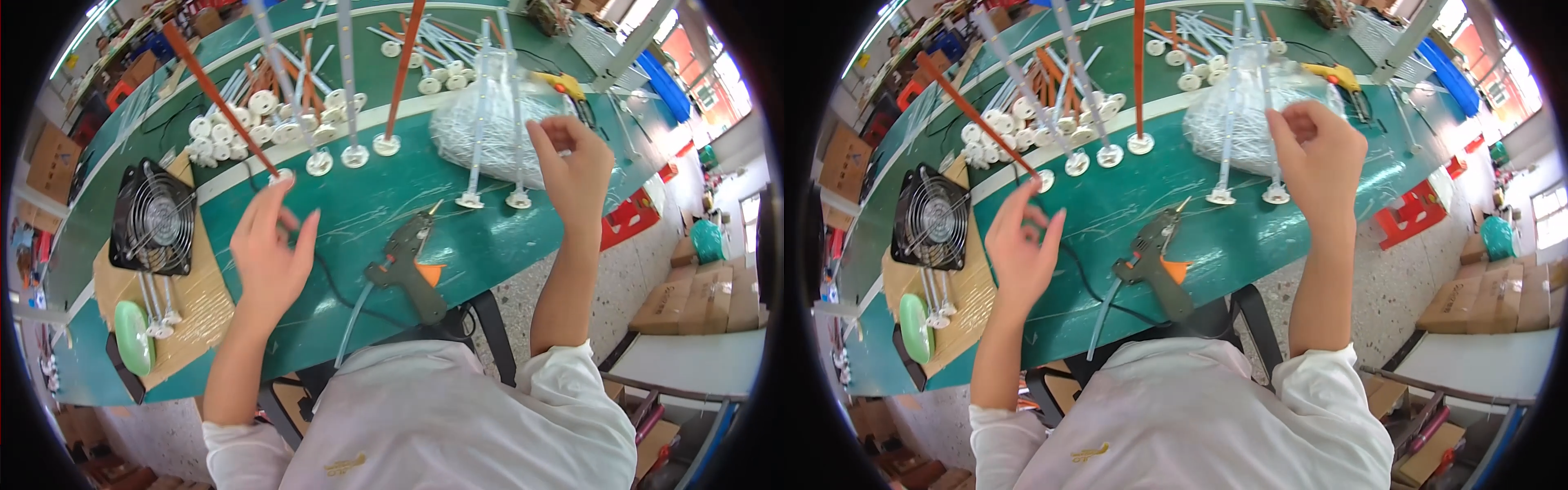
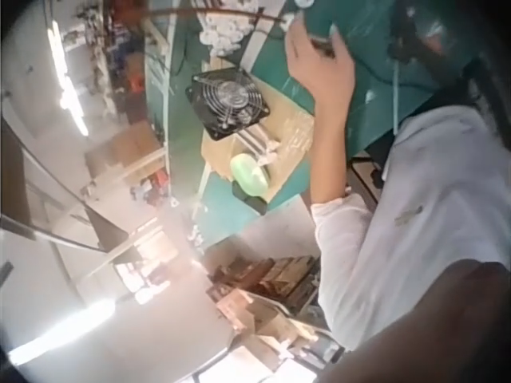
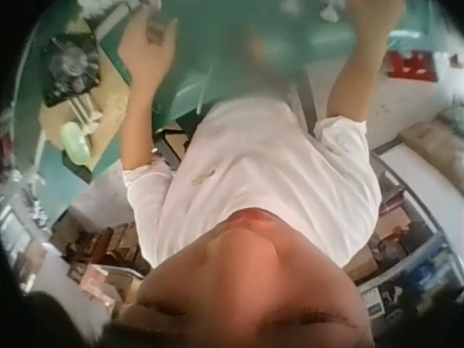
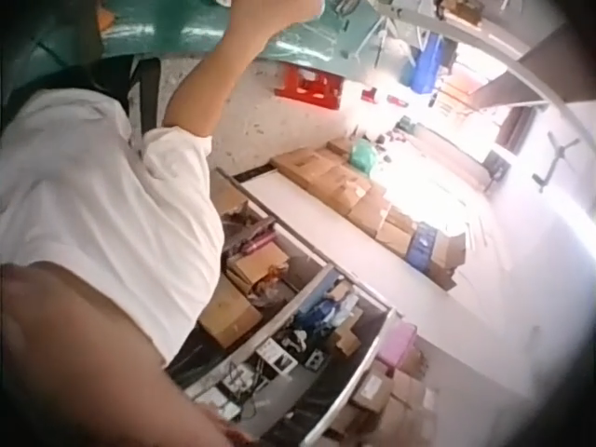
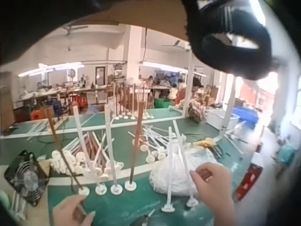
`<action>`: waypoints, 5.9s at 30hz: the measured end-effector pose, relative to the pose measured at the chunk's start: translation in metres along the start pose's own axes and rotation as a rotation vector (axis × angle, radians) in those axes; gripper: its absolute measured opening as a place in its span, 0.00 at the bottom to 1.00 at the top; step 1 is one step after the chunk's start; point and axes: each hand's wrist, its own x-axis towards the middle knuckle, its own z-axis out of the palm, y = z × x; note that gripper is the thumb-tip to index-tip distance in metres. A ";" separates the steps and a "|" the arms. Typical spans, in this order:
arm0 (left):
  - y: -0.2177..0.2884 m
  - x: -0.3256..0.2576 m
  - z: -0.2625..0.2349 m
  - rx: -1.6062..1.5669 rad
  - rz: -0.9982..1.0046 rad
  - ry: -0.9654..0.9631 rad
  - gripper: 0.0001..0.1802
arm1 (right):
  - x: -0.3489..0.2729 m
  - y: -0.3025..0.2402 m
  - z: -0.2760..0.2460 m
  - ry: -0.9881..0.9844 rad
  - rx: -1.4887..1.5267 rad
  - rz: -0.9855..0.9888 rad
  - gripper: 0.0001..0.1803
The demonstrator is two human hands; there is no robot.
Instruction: Assembling lighting fixture parts by gluing LED strips onto plastic bases using a hot glue gun.
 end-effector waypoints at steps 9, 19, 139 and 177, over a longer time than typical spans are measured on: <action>-0.032 -0.013 -0.012 -0.109 0.369 -0.299 0.08 | -0.018 0.060 0.018 -0.067 -0.269 0.149 0.16; -0.057 -0.022 -0.042 -0.243 0.409 -0.302 0.21 | -0.069 -0.096 0.007 -0.291 0.462 0.041 0.04; -0.085 -0.037 -0.056 -0.148 0.253 -0.570 0.22 | -0.191 -0.112 0.076 -0.715 0.427 0.035 0.06; -0.086 -0.037 -0.057 -0.108 0.282 -0.583 0.22 | -0.194 -0.124 0.078 -0.641 0.376 0.024 0.08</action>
